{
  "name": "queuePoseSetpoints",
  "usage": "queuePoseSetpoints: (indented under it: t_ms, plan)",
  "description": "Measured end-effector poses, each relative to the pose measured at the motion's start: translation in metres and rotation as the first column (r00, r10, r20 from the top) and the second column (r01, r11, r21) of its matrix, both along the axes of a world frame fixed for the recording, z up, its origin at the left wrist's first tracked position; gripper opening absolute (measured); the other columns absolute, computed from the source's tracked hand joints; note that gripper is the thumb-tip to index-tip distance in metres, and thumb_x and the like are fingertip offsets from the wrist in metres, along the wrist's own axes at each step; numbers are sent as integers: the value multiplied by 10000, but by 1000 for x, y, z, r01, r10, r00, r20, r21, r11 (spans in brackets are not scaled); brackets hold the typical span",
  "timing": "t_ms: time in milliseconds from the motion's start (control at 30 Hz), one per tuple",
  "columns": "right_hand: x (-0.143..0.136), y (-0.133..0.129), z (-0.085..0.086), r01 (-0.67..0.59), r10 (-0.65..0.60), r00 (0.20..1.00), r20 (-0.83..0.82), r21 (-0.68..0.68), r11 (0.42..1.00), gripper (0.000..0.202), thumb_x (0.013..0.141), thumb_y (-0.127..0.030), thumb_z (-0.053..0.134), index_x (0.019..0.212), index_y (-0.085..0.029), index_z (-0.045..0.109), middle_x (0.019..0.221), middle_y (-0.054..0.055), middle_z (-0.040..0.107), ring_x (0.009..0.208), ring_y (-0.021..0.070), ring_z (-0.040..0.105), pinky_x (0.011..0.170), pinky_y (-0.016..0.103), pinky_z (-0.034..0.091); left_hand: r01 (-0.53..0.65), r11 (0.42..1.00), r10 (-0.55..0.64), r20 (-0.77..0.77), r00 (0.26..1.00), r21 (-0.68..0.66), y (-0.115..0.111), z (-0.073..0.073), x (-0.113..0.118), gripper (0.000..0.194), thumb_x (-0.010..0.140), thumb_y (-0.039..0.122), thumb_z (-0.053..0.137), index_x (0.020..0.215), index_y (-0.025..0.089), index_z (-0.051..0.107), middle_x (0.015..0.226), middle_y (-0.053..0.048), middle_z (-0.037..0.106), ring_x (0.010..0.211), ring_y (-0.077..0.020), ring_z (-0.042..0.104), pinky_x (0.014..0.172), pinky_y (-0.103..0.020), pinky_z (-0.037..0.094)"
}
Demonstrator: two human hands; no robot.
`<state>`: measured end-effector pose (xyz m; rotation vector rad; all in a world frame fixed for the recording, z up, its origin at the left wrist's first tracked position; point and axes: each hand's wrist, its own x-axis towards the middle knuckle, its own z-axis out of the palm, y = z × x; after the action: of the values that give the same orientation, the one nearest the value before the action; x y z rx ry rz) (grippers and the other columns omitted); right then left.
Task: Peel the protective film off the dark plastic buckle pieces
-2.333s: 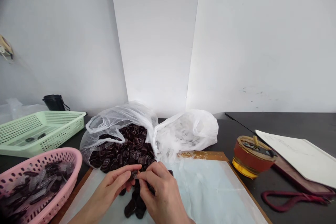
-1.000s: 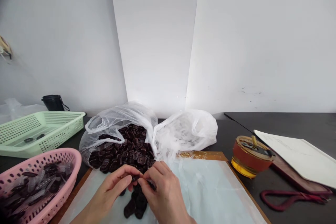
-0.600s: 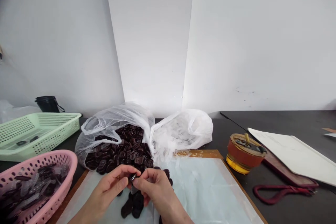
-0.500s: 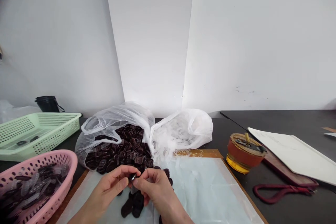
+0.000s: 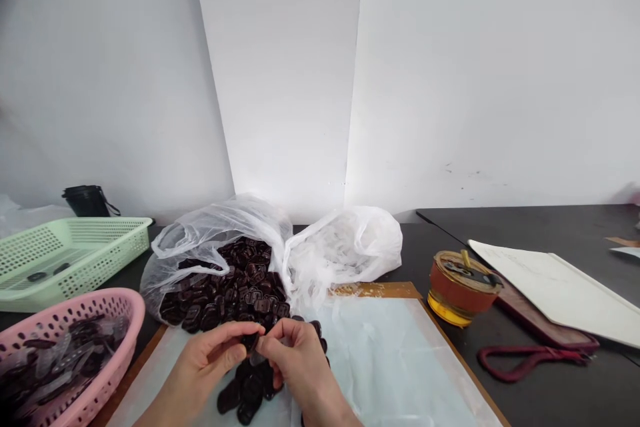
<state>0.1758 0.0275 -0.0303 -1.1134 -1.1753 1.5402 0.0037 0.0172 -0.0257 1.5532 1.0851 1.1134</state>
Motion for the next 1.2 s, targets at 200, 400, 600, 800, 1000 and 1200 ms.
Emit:
queuePoseSetpoints:
  t_ms: [200,400,600,800,1000,1200]
  plan:
    - [14,4,14,55,-53,997,-48,59,997,358,698,-485,745,639,-168,588,528,-53,519,472,77,439,467,197,374,-69,981,120,294,948,-180,3,-5,5,383,725,489,777,1001,225,793,1024,-98,797,889,-247,701,833,-327,543]
    - [19,0,27,72,-80,997,13,298,952,238,729,-386,766,712,-157,705,648,0,641,585,113,495,569,232,404,2,943,166,471,866,-334,4,-3,5,365,703,444,818,966,192,799,985,-99,795,885,-191,683,823,-259,518]
    - [13,-5,25,120,-233,958,165,507,854,166,792,-312,712,701,-173,713,697,24,665,633,148,552,579,250,414,10,944,152,461,874,-330,4,-5,7,361,697,442,825,964,200,800,954,-80,794,854,-181,684,800,-254,513]
    - [10,-7,20,92,-312,923,225,659,747,169,833,-240,673,679,-171,675,698,18,617,622,140,569,560,234,420,-1,938,170,458,872,-347,1,-1,11,376,670,456,839,947,204,804,880,-63,787,809,-160,664,781,-238,512]
    - [6,-8,15,73,-337,913,232,718,692,167,862,-211,647,700,-174,665,723,26,598,638,145,584,570,233,441,10,938,162,463,872,-347,-1,-4,12,370,691,452,827,956,196,802,873,-65,776,800,-159,654,782,-244,513]
    - [7,-6,7,15,-387,886,255,818,574,147,892,-154,601,774,-183,683,781,39,594,699,150,604,619,240,476,10,946,152,469,870,-325,-1,-4,14,372,704,462,813,965,197,800,902,-75,778,819,-174,662,809,-271,515]
